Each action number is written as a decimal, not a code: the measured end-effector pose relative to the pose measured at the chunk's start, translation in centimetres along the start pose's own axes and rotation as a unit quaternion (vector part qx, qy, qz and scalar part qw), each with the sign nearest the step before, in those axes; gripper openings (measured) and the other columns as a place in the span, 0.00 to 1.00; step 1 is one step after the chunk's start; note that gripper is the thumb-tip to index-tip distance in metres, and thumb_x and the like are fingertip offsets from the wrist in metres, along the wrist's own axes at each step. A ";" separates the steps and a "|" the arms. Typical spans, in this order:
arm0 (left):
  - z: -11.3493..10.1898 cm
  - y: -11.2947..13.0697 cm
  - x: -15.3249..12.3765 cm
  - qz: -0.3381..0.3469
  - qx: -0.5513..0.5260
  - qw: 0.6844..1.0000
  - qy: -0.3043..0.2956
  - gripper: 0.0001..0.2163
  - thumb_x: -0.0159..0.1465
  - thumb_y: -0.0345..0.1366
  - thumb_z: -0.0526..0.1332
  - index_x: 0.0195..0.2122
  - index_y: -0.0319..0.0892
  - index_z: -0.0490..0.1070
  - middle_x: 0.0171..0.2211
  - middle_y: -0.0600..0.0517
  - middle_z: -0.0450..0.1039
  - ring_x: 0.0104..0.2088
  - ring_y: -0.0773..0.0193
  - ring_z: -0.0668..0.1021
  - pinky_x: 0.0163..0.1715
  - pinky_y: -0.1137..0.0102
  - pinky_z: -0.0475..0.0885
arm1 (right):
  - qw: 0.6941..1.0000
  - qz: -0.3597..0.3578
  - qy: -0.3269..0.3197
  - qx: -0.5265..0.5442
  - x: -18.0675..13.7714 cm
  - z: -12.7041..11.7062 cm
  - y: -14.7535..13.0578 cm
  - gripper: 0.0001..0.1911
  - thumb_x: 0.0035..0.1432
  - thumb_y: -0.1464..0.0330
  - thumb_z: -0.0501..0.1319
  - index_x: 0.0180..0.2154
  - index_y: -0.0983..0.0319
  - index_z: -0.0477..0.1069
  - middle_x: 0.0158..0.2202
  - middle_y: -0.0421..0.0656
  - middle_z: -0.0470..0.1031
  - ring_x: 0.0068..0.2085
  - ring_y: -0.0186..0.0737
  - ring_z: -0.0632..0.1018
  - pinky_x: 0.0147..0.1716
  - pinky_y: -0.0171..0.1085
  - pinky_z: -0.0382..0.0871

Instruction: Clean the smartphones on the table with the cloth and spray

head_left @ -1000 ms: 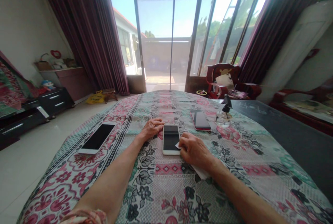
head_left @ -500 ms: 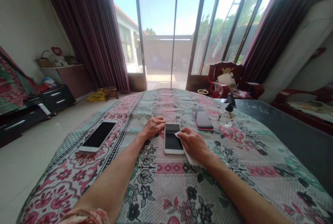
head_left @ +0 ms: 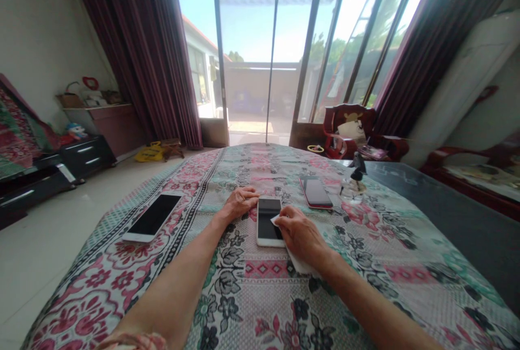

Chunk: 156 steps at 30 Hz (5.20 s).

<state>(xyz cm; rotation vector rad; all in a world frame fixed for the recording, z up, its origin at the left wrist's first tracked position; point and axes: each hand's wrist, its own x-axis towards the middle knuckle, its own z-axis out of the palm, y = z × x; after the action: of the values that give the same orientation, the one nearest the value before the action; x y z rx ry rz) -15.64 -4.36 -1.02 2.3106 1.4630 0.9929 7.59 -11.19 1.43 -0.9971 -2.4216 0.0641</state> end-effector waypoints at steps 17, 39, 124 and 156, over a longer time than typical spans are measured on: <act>0.1 0.0 0.1 -0.018 -0.017 1.000 0.002 0.09 0.60 0.33 0.60 0.34 0.45 0.81 0.40 0.53 0.77 0.40 0.65 0.78 0.44 0.76 0.70 | 0.995 0.032 -0.047 -0.087 6.1 1.4 3.9 0.13 0.64 0.71 0.53 0.34 0.59 0.77 0.38 0.45 0.70 0.39 0.38 0.71 0.37 0.34 0.63; 0.3 -0.2 0.3 -0.005 -0.013 1.000 0.007 0.10 0.59 0.31 0.60 0.36 0.46 0.81 0.39 0.53 0.78 0.41 0.65 0.78 0.46 0.75 0.71 | 0.997 -0.047 0.006 0.055 2.6 1.5 3.5 0.12 0.57 0.76 0.53 0.36 0.61 0.74 0.37 0.45 0.70 0.38 0.38 0.72 0.40 0.38 0.67; 0.3 -0.3 0.1 -0.039 -0.015 0.999 -0.004 0.10 0.60 0.34 0.59 0.38 0.48 0.80 0.45 0.53 0.75 0.46 0.63 0.75 0.50 0.72 0.69 | 0.992 -0.086 -0.062 0.072 2.5 1.8 -2.5 0.11 0.46 0.79 0.56 0.28 0.61 0.73 0.32 0.42 0.69 0.36 0.37 0.68 0.35 0.35 0.62; 0.5 -0.7 0.2 -0.039 -0.029 0.999 0.013 0.10 0.57 0.30 0.60 0.36 0.46 0.80 0.44 0.53 0.76 0.44 0.62 0.77 0.51 0.70 0.70 | 0.998 -0.045 -0.050 0.002 3.8 1.1 0.6 0.10 0.62 0.71 0.54 0.30 0.61 0.72 0.38 0.45 0.71 0.40 0.39 0.70 0.42 0.38 0.63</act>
<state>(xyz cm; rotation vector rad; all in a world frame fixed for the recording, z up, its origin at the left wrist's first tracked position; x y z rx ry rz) -15.70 -3.79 -1.66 2.1920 1.5013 1.0342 5.15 -8.07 2.07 -0.9027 -2.5526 0.0899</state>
